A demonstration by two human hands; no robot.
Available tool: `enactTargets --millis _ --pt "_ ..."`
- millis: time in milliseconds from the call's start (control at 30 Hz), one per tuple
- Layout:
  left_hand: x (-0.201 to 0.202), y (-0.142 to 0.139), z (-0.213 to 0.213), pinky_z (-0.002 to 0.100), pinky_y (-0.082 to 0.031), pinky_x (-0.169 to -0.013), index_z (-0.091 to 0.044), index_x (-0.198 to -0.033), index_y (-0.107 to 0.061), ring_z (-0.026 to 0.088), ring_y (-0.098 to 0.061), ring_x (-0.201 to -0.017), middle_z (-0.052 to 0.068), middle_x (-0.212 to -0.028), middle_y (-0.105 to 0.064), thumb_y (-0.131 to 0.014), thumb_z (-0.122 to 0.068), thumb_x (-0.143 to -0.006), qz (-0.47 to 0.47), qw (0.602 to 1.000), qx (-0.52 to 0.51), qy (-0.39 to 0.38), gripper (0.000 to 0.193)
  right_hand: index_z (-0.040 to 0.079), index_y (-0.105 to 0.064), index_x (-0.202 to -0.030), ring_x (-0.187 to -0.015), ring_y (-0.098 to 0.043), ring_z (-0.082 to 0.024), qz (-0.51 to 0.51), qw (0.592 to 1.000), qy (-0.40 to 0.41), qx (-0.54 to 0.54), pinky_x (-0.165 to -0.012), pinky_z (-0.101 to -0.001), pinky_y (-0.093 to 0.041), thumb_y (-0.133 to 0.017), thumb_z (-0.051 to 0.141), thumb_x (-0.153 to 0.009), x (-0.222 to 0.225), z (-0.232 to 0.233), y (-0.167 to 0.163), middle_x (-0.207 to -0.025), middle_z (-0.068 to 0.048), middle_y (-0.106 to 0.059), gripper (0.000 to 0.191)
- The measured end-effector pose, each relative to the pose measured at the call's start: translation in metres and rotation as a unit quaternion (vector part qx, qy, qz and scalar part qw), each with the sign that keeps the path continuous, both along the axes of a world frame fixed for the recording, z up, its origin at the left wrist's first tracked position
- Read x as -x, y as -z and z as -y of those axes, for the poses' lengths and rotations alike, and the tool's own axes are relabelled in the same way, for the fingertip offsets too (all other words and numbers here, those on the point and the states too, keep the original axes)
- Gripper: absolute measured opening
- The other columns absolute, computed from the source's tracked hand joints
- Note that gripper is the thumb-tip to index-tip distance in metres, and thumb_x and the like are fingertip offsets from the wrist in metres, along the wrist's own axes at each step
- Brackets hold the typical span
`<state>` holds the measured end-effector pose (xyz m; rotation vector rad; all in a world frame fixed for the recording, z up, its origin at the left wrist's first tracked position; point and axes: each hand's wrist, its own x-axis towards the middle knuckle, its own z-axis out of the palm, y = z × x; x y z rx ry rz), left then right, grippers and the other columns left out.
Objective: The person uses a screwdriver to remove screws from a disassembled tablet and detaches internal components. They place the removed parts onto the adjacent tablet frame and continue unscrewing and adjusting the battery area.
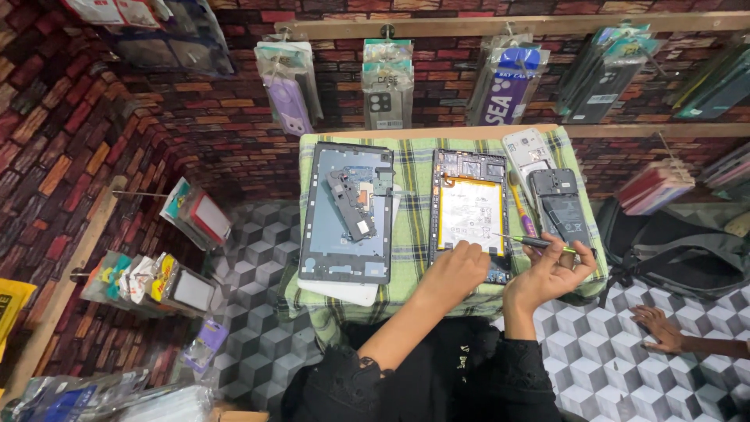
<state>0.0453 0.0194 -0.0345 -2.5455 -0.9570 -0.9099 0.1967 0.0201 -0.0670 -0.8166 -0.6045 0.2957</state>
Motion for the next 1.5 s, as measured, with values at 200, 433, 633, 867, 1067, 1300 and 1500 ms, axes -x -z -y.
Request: enactTargets --millis 200,433,633,867,1067,1300,1500 --pt "0.035 -0.034 0.015 0.04 -0.057 -0.079 0.003 -0.112 -0.069 0.03 -0.064 -0.098 0.013 -0.103 -0.067 -0.064 -0.006 -0.085 0.124 0.98 0.153 0.03 0.028 0.011 -0.038 -0.134 -0.093 -0.069 -0.014 -0.004 1.0 -0.007 -0.005 -0.071 -0.0233 -0.058 -0.061 0.016 -0.115 -0.001 -0.001 0.004 -0.113 -0.012 -0.069 0.03" --pt "0.156 -0.084 -0.009 0.058 -0.044 -0.095 -0.015 -0.129 -0.067 0.034 -0.054 -0.129 0.004 -0.137 -0.064 -0.067 -0.028 -0.092 -0.005 0.95 0.145 -0.275 0.039 0.011 -0.039 -0.136 -0.095 -0.068 -0.015 0.016 1.0 -0.001 -0.007 -0.073 -0.0237 -0.057 -0.061 0.014 -0.118 -0.003 -0.001 0.007 -0.115 -0.013 -0.07 0.029" --pt "0.179 -0.085 -0.042 0.06 -0.04 -0.093 -0.022 -0.138 -0.062 0.031 -0.049 -0.135 0.004 -0.144 -0.06 -0.07 -0.032 -0.088 -0.042 0.955 0.138 -0.26 0.051 0.011 -0.038 -0.136 -0.093 -0.067 -0.014 0.016 1.0 -0.004 -0.005 -0.073 -0.0235 -0.057 -0.061 0.015 -0.118 -0.002 0.0 0.008 -0.114 -0.013 -0.07 0.029" --pt "0.2 -0.086 -0.077 0.062 -0.038 -0.093 -0.027 -0.138 -0.061 0.028 -0.045 -0.141 0.002 -0.146 -0.058 -0.069 -0.03 -0.089 -0.068 0.956 0.133 -0.252 0.049 0.011 -0.038 -0.136 -0.094 -0.068 -0.014 0.01 1.0 -0.003 -0.002 -0.072 -0.0234 -0.058 -0.062 0.017 -0.116 -0.002 0.0 0.006 -0.114 -0.012 -0.069 0.032" --pt "0.215 -0.087 -0.082 0.056 -0.038 -0.094 -0.027 -0.143 -0.057 0.023 -0.045 -0.141 0.001 -0.153 -0.052 -0.063 -0.019 -0.094 -0.042 0.957 0.189 -0.218 0.05 0.011 -0.038 -0.136 -0.093 -0.069 -0.014 0.008 1.0 -0.005 -0.008 -0.073 -0.0235 -0.058 -0.063 0.017 -0.116 -0.001 0.001 0.006 -0.114 -0.012 -0.069 0.032" --pt "0.215 -0.092 -0.069 0.053 -0.038 -0.095 -0.018 -0.139 -0.059 0.022 -0.048 -0.138 0.006 -0.153 -0.051 -0.061 -0.03 -0.098 0.004 0.957 0.18 -0.228 0.043 0.011 -0.038 -0.136 -0.093 -0.069 -0.014 0.004 1.0 -0.005 -0.004 -0.072 -0.0234 -0.058 -0.059 0.016 -0.118 -0.002 0.001 0.006 -0.114 -0.012 -0.069 0.028" --pt "0.138 -0.078 -0.023 0.057 -0.043 -0.095 -0.013 -0.124 -0.067 0.021 -0.059 -0.118 0.003 -0.121 -0.065 -0.065 -0.031 -0.09 -0.062 0.985 0.062 -0.148 0.038 0.011 -0.038 -0.139 -0.098 -0.069 -0.015 -0.001 1.0 0.007 -0.008 -0.072 -0.0231 -0.058 -0.056 0.014 -0.119 -0.002 0.0 0.005 -0.116 -0.011 -0.068 0.027"
